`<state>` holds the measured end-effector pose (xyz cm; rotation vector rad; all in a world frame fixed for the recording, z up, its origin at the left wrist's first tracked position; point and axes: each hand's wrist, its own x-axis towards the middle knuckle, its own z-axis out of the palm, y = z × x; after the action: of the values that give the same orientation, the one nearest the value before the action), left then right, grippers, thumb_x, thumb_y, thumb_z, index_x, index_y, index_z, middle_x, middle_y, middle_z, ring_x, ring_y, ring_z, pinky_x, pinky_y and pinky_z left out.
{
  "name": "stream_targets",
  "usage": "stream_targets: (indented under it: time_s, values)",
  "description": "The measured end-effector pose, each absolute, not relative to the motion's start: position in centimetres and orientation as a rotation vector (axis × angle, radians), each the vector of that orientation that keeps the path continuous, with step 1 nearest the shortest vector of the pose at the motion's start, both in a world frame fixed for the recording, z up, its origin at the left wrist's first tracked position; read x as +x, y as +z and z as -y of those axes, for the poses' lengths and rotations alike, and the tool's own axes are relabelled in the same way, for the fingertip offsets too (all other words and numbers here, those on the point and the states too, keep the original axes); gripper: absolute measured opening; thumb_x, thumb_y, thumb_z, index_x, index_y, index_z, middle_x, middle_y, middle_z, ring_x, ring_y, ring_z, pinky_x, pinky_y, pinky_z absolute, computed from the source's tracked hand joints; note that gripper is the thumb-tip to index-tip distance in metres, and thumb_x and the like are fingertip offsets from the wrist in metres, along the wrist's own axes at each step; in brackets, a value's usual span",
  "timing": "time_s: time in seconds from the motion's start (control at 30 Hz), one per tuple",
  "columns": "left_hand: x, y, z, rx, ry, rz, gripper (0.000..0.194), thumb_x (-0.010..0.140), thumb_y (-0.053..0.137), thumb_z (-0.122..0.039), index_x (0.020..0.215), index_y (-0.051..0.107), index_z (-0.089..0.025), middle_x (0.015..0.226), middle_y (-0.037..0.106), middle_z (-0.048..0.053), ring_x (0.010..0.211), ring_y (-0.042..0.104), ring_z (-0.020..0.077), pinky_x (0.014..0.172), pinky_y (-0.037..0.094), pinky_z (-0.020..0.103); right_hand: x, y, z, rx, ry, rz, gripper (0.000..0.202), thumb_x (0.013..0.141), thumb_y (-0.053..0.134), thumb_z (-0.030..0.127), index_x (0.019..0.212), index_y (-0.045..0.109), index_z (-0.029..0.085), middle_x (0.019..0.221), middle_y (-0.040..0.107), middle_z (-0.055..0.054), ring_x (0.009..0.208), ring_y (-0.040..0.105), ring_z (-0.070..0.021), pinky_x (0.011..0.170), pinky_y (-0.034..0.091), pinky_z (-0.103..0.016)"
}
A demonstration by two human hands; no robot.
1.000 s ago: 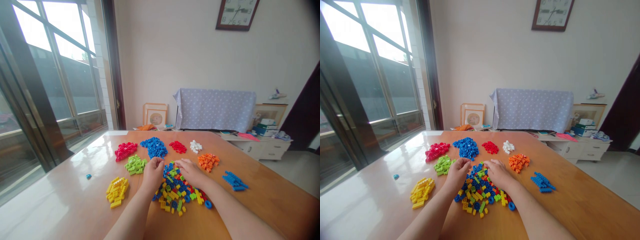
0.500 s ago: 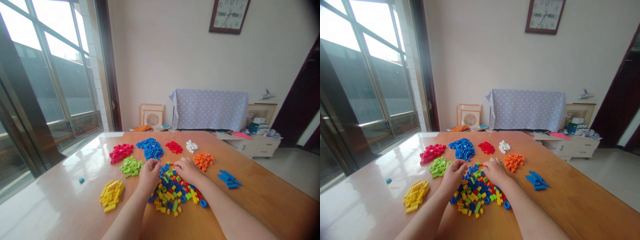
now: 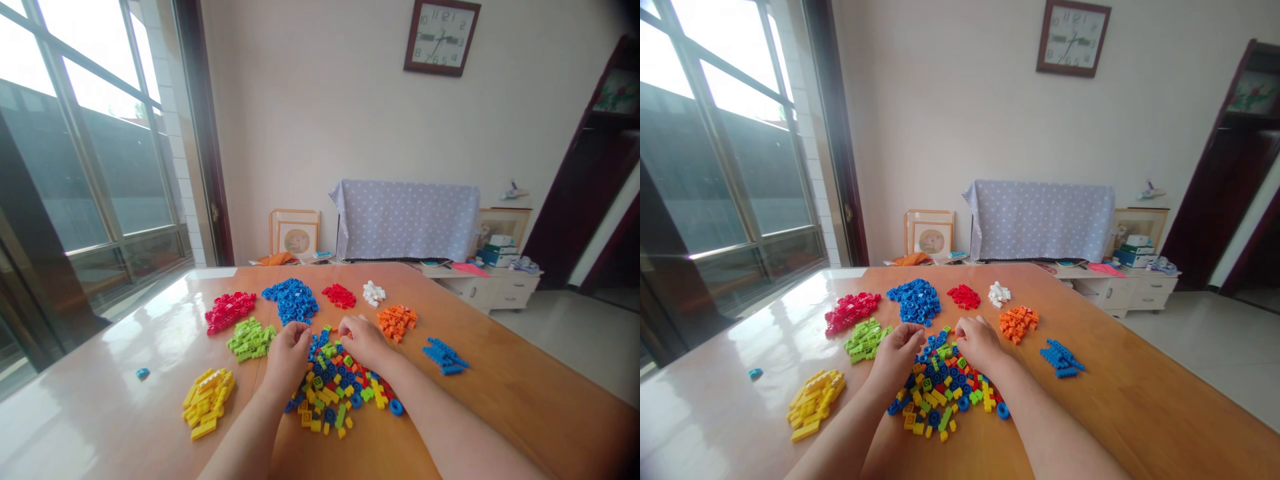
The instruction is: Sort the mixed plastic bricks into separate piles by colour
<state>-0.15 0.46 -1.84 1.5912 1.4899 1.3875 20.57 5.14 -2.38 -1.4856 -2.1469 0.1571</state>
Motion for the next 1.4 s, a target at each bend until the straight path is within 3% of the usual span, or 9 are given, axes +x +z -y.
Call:
stream_targets:
  time_s: [0.3, 0.53, 0.73, 1.23, 1.4]
  values:
    - [-0.1, -1.7, -0.4, 1.583, 1.366, -1.499, 0.026, 0.081, 0.055, -0.042, 0.084, 0.066, -0.018, 0.07, 0.067, 0.002, 0.065, 0.061, 0.0177, 0.058, 0.043, 0.024, 28.9, -2.3, -8.0, -1.709, 0.134, 1.578, 0.02, 0.083, 0.054, 0.033, 0.092, 0.069, 0.024, 0.089, 0.072, -0.003, 0.079, 0.063, -0.017, 0.067, 0.045, -0.025]
    - [-0.1, -1.5, -0.3, 1.57, 1.369, -1.495, 0.029, 0.082, 0.055, -0.045, 0.083, 0.065, -0.018, 0.072, 0.068, 0.003, 0.065, 0.06, 0.0174, 0.057, 0.042, 0.024, 33.9, -4.2, -9.4, -1.818, 0.178, 1.418, 0.021, 0.077, 0.058, 0.03, 0.087, 0.072, 0.021, 0.089, 0.075, -0.007, 0.079, 0.067, -0.0201, 0.069, 0.05, -0.029]
    - [-0.3, -1.5, -0.4, 1.574, 1.369, -1.505, 0.03, 0.082, 0.055, -0.046, 0.083, 0.065, -0.017, 0.072, 0.068, 0.003, 0.064, 0.059, 0.0168, 0.056, 0.041, 0.025, 34.5, -5.6, -10.4, -1.778, 0.264, 1.388, 0.028, 0.076, 0.056, 0.023, 0.098, 0.072, 0.018, 0.101, 0.075, -0.01, 0.092, 0.07, -0.0219, 0.082, 0.054, -0.033]
    - [-0.3, -1.6, -0.4, 1.517, 1.378, -1.5, 0.03, 0.08, 0.057, -0.046, 0.083, 0.065, -0.017, 0.073, 0.069, 0.004, 0.064, 0.061, 0.0172, 0.057, 0.043, 0.024, 32.8, -3.9, -9.1, -1.701, 0.236, 1.337, 0.035, 0.08, 0.052, 0.028, 0.11, 0.068, 0.02, 0.108, 0.073, -0.01, 0.097, 0.068, -0.0225, 0.085, 0.052, -0.033]
    - [-0.3, -1.7, -0.3, 1.54, 1.378, -1.503, 0.029, 0.081, 0.056, -0.045, 0.083, 0.065, -0.017, 0.073, 0.069, 0.004, 0.064, 0.061, 0.0169, 0.056, 0.042, 0.024, 29.5, -2.2, -7.2, -1.602, 0.378, 1.56, 0.033, 0.081, 0.051, 0.03, 0.107, 0.068, 0.021, 0.09, 0.073, -0.005, 0.078, 0.066, -0.0185, 0.07, 0.049, -0.028]
